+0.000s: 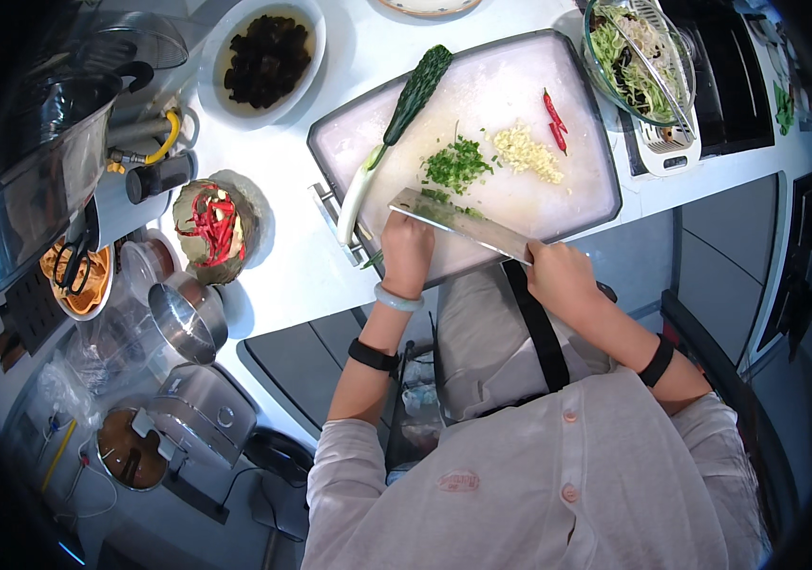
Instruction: The person chops green onions and red chilies on a cutting board, then uses a wooden spatula to flip flatbreads in an electric griddle. They wash their hands, turn on a gas stove, and pour sauces into a small bowl.
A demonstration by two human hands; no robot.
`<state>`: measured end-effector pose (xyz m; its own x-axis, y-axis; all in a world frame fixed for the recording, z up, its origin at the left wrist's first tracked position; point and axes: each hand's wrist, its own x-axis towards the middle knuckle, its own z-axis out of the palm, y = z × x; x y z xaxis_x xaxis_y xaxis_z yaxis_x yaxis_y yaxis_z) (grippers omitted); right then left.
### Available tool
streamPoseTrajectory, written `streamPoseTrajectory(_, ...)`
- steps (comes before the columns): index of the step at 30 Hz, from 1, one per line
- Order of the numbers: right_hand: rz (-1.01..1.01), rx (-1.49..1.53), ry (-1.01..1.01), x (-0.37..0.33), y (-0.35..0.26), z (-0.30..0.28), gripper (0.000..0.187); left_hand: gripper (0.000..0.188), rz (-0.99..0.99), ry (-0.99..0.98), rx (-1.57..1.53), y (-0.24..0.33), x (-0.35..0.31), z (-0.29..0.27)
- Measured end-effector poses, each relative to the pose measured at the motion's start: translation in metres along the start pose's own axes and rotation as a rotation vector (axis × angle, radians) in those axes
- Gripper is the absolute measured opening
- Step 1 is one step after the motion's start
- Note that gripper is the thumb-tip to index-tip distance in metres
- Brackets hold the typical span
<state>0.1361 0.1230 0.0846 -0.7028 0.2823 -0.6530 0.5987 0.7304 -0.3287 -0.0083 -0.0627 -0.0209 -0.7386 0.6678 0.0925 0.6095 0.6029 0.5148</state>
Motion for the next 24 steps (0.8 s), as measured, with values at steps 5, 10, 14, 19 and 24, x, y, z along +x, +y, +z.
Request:
streamPoseTrajectory(5,-0.036,0.042,0.027,0.041,-0.013,0.004,0.014,0.012,0.041,0.04,-0.031,0.013,0.007,-0.009)
streamPoseTrajectory(10,-0.078,0.104,0.014,0.035,-0.009,-0.002,0.015,0.008,0.018,0.123,-0.076,0.019,0.006,-0.01)
streamPoseTrajectory(14,-0.078,0.048,0.03,0.004,0.004,-0.004,0.013,0.005,0.019,0.098,-0.027,0.007,0.001,-0.006)
streamPoseTrajectory(19,0.014,-0.019,-0.049,0.013,0.001,0.007,0.014,0.01,0.032,0.046,-0.033,0.005,0.0,-0.006)
streamPoseTrajectory(24,-0.021,0.092,0.013,0.041,-0.006,0.006,0.017,0.022,0.078,0.007,-0.077,0.018,-0.004,-0.016)
